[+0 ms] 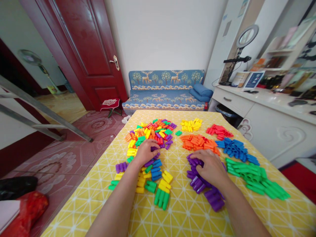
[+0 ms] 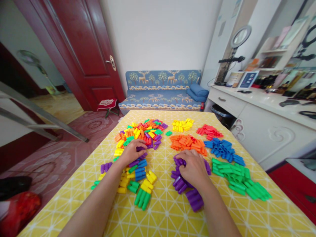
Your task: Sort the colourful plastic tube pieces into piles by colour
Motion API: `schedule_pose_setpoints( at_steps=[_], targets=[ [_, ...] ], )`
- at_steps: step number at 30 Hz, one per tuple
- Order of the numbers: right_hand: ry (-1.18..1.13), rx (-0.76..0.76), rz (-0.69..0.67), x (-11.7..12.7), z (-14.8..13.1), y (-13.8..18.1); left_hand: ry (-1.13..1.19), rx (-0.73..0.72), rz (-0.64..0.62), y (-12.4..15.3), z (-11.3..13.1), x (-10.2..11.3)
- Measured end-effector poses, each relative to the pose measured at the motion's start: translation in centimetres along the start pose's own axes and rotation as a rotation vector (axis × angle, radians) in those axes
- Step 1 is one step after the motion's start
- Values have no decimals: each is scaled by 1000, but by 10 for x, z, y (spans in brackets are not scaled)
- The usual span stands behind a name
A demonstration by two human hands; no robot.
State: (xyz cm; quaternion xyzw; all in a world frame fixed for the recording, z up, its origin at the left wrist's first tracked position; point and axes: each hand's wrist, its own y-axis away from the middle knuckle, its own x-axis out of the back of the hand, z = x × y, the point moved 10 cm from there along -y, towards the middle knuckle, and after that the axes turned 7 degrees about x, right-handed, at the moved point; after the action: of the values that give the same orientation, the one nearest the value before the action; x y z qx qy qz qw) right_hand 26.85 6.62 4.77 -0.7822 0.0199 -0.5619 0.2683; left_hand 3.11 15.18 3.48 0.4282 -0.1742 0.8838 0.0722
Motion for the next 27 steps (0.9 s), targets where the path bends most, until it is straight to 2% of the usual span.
schedule_pose_setpoints(
  at_steps=[4, 11, 17, 21, 27],
  targets=[
    [-2, 11, 36, 5, -3, -1, 1, -10, -10, -1, -2, -1],
    [-7, -20, 100, 6, -7, -2, -21, -17, -195, 3, -5, -1],
    [-47, 4, 137, 7, -11, -3, -149, -14, -244, 7, -1, -1],
    [-82, 28, 150, 4, -14, -4, -209, 5, -235, 7, 0, -3],
    [-136, 65, 184, 9, -29, -6, -195, 7, -142, 5, 3, 4]
  ],
)
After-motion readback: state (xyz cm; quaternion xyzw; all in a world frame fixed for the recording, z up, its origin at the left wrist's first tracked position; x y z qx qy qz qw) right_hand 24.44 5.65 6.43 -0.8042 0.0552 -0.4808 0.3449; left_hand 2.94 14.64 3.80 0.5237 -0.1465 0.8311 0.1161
